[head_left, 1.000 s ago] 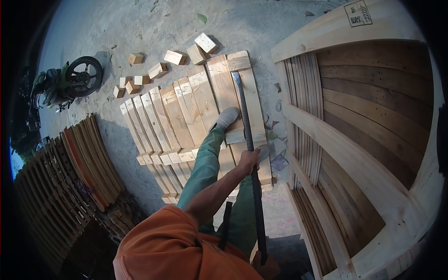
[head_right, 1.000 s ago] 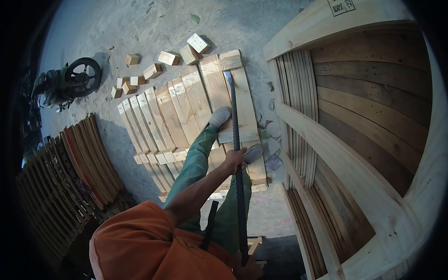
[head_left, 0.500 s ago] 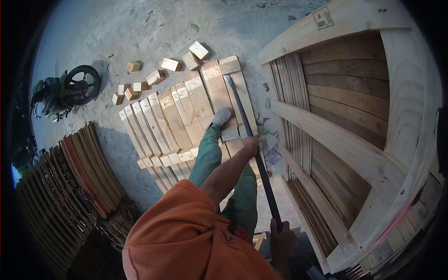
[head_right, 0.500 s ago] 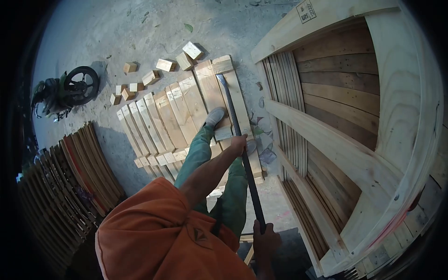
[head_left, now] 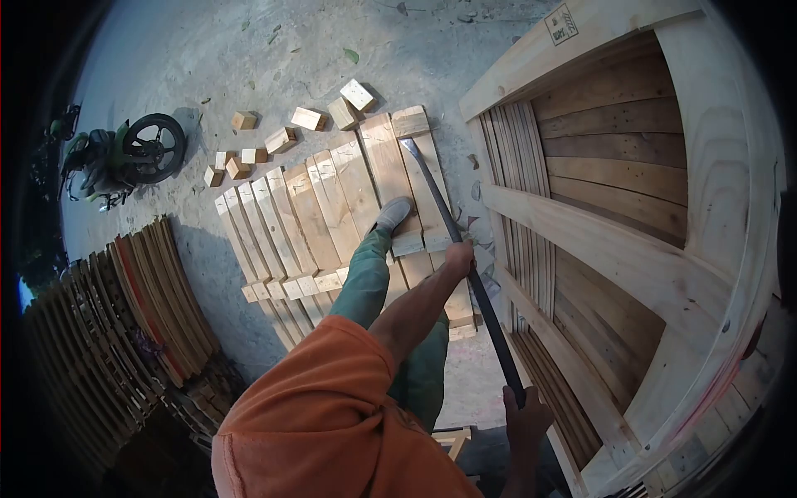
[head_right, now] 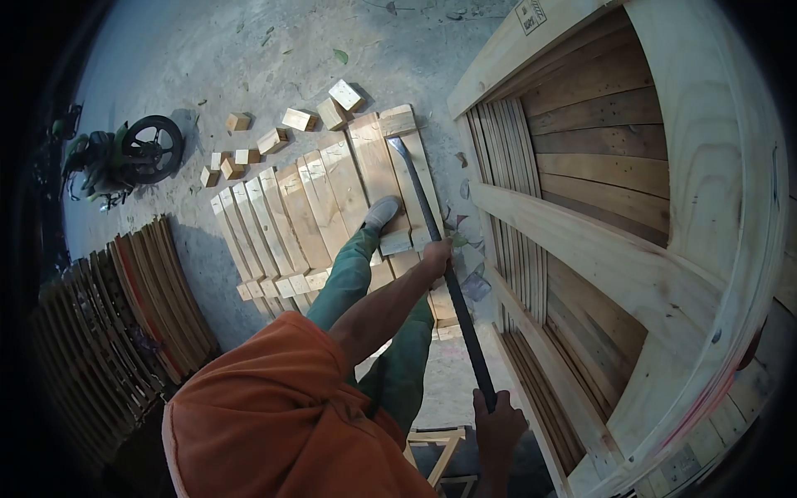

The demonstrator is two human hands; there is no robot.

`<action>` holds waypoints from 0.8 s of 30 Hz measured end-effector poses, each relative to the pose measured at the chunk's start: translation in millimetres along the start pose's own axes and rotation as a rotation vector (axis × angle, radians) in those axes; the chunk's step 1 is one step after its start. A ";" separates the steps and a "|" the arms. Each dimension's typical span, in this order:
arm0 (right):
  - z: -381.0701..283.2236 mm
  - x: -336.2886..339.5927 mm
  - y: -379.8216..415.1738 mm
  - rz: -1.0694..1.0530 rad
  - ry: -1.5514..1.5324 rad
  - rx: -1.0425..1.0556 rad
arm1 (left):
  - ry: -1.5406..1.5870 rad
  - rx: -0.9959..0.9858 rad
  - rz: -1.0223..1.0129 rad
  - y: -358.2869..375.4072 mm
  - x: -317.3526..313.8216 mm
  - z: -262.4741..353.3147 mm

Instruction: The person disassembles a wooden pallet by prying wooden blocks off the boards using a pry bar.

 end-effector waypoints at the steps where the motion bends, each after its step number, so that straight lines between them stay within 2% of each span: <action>1: -9.0 -7.1 9.1 -0.120 -0.040 -0.049 | -0.037 -0.038 -0.037 10.1 3.7 10.7; 4: -16.3 -16.4 62.6 -0.136 0.044 -0.060 | -0.123 0.007 -0.082 30.5 6.4 -28.5; 6: -2.9 -23.3 81.9 -0.206 0.070 -0.259 | -0.040 0.073 -0.085 42.9 1.2 -50.1; 7: 1.0 -32.7 86.3 -0.213 0.066 -0.263 | -0.038 0.085 -0.094 45.5 1.8 -56.4; 9: 0.0 -36.9 82.6 0.018 0.044 -0.126 | 0.018 0.080 -0.111 34.5 8.9 -43.7; 11: -24.5 -55.3 57.9 -0.015 0.038 -0.088 | 0.024 0.057 -0.131 10.4 23.0 -10.2; 13: -17.4 -75.3 39.6 0.004 0.007 -0.079 | -0.013 0.099 -0.098 -7.6 27.2 -11.1; 15: 15.6 -111.1 55.4 -0.021 0.063 -0.123 | -0.060 0.109 -0.021 19.2 31.0 -31.9; 17: 45.9 -146.9 43.4 0.015 0.071 -0.040 | -0.080 0.054 0.055 2.0 16.7 -25.1; 19: 77.1 -179.6 51.4 0.134 -0.016 0.041 | -0.203 0.124 0.177 -11.9 22.2 -74.5; 20: 99.4 -208.8 50.6 0.159 -0.044 0.084 | -0.235 0.133 0.206 8.2 22.0 -68.2; 21: 110.0 -209.5 51.3 0.181 -0.037 0.087 | -0.226 0.119 0.191 0.2 12.0 -76.4; 23: 97.8 -214.4 56.6 0.173 -0.049 0.128 | -0.232 0.068 0.263 -3.5 25.7 -79.3; 24: 89.9 -212.0 63.6 0.157 0.026 0.087 | -0.194 0.097 0.228 -11.0 31.2 -76.8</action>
Point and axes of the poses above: each hand's wrist, its own y-axis away from the middle knuckle, its own x-axis out of the back of the hand, z = x × y, the point moved 9 cm from there along -y, towards the middle knuckle, and after that the axes turned 4 degrees about -y, right-handed, at the moved point
